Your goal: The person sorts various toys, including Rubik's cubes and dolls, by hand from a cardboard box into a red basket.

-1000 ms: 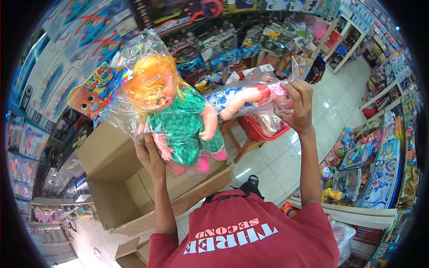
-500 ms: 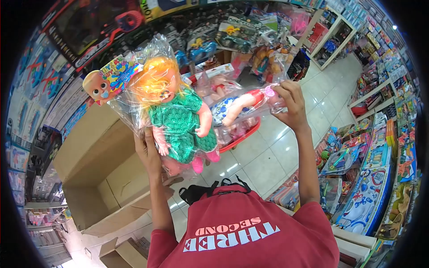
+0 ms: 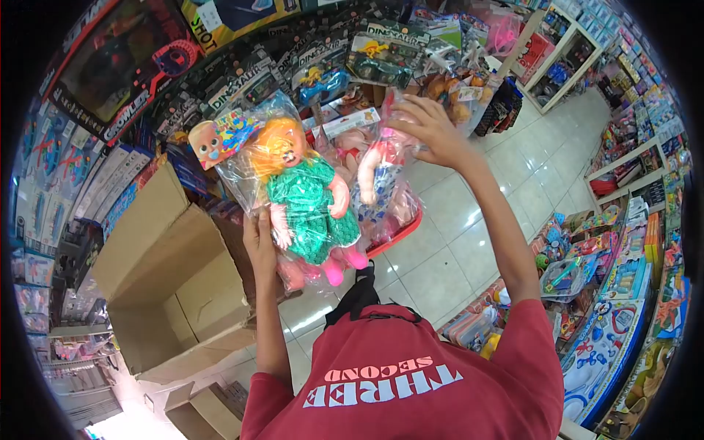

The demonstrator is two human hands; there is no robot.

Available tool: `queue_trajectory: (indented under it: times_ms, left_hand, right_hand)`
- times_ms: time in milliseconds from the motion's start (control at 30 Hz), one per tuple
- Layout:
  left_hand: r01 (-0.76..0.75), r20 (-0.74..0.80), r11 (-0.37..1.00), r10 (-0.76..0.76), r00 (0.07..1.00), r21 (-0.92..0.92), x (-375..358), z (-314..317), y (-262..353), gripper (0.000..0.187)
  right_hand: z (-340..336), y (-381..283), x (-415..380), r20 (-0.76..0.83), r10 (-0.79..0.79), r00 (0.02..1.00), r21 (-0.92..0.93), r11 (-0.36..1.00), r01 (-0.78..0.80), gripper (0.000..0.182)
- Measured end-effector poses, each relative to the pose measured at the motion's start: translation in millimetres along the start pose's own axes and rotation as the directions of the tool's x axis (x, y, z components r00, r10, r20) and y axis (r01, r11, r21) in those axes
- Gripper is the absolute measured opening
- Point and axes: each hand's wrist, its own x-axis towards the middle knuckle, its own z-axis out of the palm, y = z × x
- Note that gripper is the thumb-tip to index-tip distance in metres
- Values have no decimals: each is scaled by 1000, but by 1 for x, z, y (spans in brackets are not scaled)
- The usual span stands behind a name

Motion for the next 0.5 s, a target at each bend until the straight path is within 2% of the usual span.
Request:
queue_trajectory:
  times_ms: [167,200,233,300,433,467,500]
  left_hand:
    - [81,93,995,-75,993,-57,25,8,-22,30]
    - [76,118,993,-86,989,87,31,3,-27,31]
    - [-7,86,999,4,996,41,34,11,-22,31]
    - [60,103,997,-65,993,52,42,10,-31,33]
    - [127,84,992,-127,988,3,47,14,-26,34]
    - [153,85,988,-153,985,3,48,12,-28,34]
    - [178,88,984,-177,980,1,51,12,-30,34]
  right_hand:
    - [63,25,38,68,17,998,50,999,-20,67]
    - [85,29,43,43,21,999,93,995,-25,68]
    - [102,31,48,36,40,999,72,996,-42,64]
    - [135,28,49,34,90,995,28,995,-91,58]
    - [160,-2,41,-154,340,928,212,928,-306,61]
    - [154,-7,37,-195,352,915,93,936,-340,58]
    - [149,-11,33,-148,418,896,153,905,-397,55]
